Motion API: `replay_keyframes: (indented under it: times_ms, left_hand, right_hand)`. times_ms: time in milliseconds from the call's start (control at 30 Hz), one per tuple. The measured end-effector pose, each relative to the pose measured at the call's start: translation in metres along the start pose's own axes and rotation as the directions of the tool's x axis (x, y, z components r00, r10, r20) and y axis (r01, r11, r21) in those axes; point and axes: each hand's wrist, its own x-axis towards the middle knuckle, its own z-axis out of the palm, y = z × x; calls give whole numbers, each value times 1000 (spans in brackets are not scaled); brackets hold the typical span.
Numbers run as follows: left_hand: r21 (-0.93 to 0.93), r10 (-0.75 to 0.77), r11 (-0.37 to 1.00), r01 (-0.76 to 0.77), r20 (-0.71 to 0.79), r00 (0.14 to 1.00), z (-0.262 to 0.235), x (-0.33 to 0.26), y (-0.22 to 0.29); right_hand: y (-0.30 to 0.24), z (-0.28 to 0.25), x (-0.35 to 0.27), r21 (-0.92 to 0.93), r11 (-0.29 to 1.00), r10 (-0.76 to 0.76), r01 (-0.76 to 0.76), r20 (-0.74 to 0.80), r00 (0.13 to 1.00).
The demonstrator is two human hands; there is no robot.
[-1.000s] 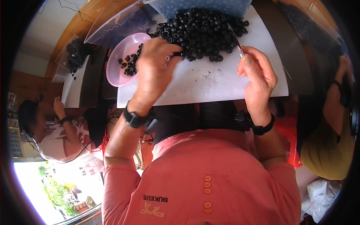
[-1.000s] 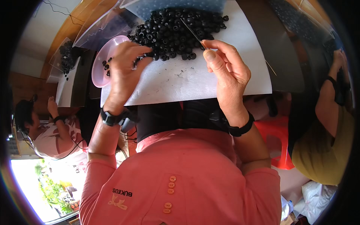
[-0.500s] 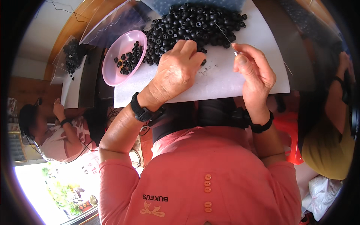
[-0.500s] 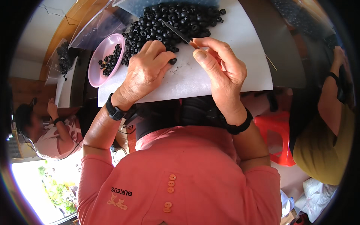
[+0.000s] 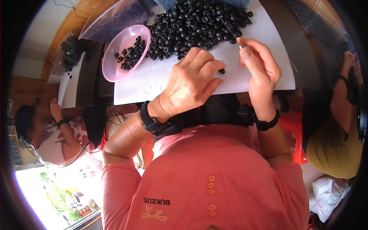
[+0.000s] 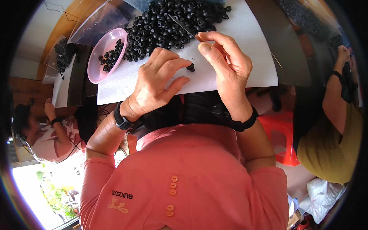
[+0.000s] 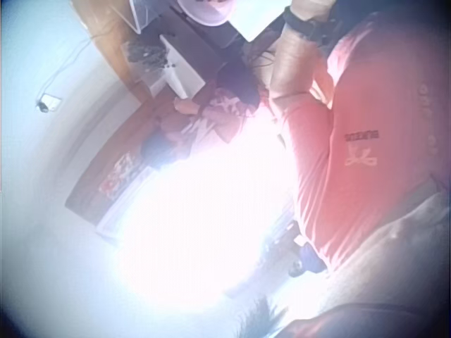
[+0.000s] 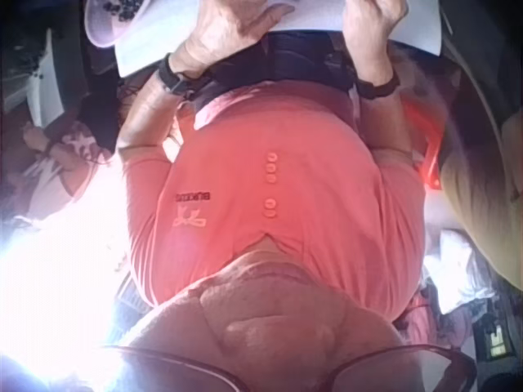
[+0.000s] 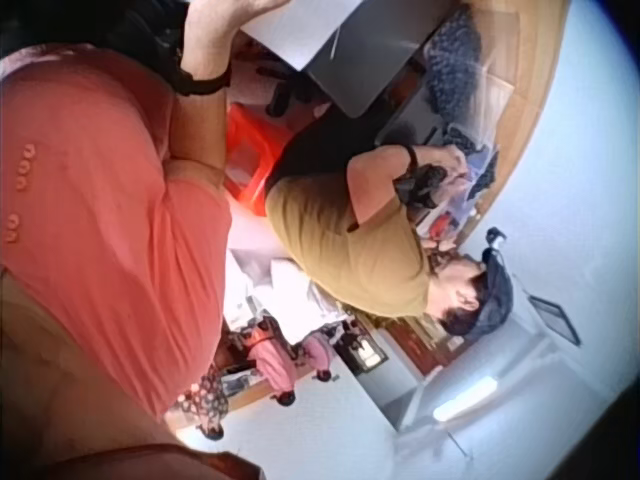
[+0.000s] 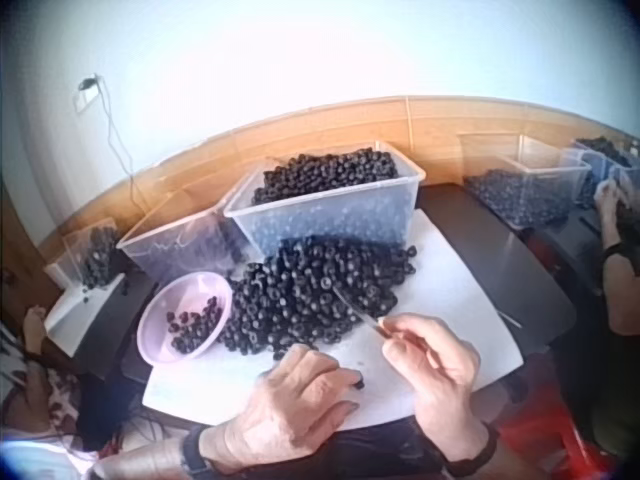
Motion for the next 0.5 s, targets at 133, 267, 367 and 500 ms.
replay_keyframes:
  times_ms: [133,267,367,500]
  left_hand:
    - [97,-77,993,73,33,997,19,6,3]
    - [147,-113,984,101,75,991,19,6,0]
    - [96,-105,990,99,57,993,9,-1,-5]
    - [61,-189,980,187,31,982,4,-5,0]
  right_hand:
    - [-1,0,0,0,1000,11,-11,-3,1000]
    - [-2,0,0,-5,1000,2,-2,-3,1000]
    - [-2,0,0,11,1000,-10,10,1,1000]
    - [-1,-1,0,-18,1000,-22,22,11,1000]
